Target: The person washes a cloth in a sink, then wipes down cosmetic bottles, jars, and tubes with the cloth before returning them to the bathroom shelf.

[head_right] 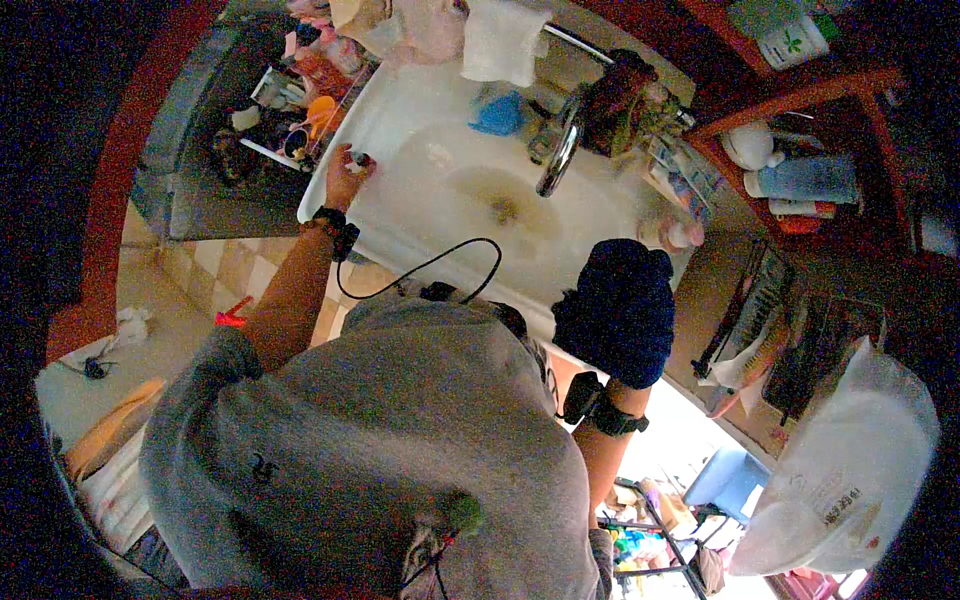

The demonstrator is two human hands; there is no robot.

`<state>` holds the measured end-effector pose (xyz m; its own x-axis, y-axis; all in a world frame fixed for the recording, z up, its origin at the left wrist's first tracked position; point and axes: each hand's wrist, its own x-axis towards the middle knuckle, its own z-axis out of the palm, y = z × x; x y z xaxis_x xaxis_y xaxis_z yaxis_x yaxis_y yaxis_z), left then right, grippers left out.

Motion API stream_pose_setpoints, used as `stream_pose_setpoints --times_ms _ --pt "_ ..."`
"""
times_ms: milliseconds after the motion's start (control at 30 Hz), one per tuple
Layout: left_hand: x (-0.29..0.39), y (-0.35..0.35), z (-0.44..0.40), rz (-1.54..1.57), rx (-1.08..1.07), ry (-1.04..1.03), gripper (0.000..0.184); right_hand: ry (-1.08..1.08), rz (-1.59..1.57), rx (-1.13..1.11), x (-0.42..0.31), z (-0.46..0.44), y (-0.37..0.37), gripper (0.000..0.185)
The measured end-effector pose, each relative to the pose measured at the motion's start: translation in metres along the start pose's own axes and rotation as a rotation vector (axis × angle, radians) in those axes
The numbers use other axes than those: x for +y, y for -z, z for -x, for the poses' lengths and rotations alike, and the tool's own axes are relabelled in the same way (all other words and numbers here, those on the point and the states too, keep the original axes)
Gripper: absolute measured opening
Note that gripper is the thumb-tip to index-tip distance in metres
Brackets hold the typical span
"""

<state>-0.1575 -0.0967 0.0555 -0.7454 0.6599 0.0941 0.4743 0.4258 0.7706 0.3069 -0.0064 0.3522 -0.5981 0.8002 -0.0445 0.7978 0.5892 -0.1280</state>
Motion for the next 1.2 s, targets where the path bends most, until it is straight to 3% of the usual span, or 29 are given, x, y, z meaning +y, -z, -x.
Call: stream_pose_setpoints --times_ms 133,200,267,333,367,467,567,600,667,733,767,800,900,967,1100,1167,1200 --pt "-0.001 0.002 -0.001 -0.076 0.083 -0.148 0.068 0.015 0.055 -0.053 -0.002 -0.003 0.004 0.034" --pt "0.008 0.019 0.017 -0.123 0.158 -0.096 0.066 0.026 0.121 -0.117 -0.002 -0.003 0.008 0.034" --pt "0.059 0.038 0.042 0.012 0.215 -0.039 0.064 -0.02 0.13 -0.077 0.002 0.003 0.009 0.035" --pt "0.143 0.044 0.065 0.323 0.171 -0.209 0.036 -0.13 0.037 0.102 0.008 0.017 -0.006 0.037" --pt "0.154 0.046 0.065 0.22 -0.005 -0.308 0.035 -0.148 0.017 0.179 0.012 0.022 -0.014 0.037" --pt "0.267 0.04 0.085 0.343 -0.559 -0.567 0.054 0.108 -0.053 0.366 0.016 0.011 -0.043 0.037" --pt "0.341 0.014 0.115 0.586 -0.911 -0.772 0.077 0.295 -0.095 0.536 -0.019 -0.006 0.016 0.036" --pt "0.351 0.0 0.124 0.661 -0.956 -0.714 0.078 0.25 -0.055 0.434 -0.029 -0.007 0.031 0.037" --pt "0.361 -0.025 0.134 0.806 -1.057 -0.593 0.079 0.308 -0.127 0.492 -0.019 -0.01 0.035 0.036" --pt "0.378 -0.018 0.126 0.702 -0.976 -0.686 0.072 0.354 -0.224 0.456 -0.01 -0.005 0.076 0.035" --pt "0.391 -0.01 0.12 0.651 -0.931 -0.73 0.068 0.36 -0.055 0.603 0.001 -0.008 0.083 0.033" --pt "0.405 0.003 0.115 0.637 -0.864 -0.778 0.049 0.273 -0.155 0.539 0.02 -0.01 0.083 0.031" --pt "0.424 0.032 0.098 0.556 -0.805 -0.904 0.034 -0.055 -0.285 0.354 0.057 -0.01 0.102 0.025" --pt "0.435 0.041 0.099 0.564 -0.632 -0.961 0.023 -0.105 -0.224 0.426 0.09 -0.031 0.116 0.025" --pt "0.449 0.047 0.107 0.535 -0.549 -1.041 0.018 -0.277 -0.534 1.248 0.086 -0.067 0.195 0.035" --pt "0.451 0.045 0.108 0.495 -0.572 -1.108 0.017 -0.24 -0.446 1.44 0.087 -0.087 0.222 0.042" --pt "0.451 0.044 0.108 0.475 -0.591 -1.151 0.017 -0.308 -0.35 1.413 0.092 -0.098 0.229 0.044"
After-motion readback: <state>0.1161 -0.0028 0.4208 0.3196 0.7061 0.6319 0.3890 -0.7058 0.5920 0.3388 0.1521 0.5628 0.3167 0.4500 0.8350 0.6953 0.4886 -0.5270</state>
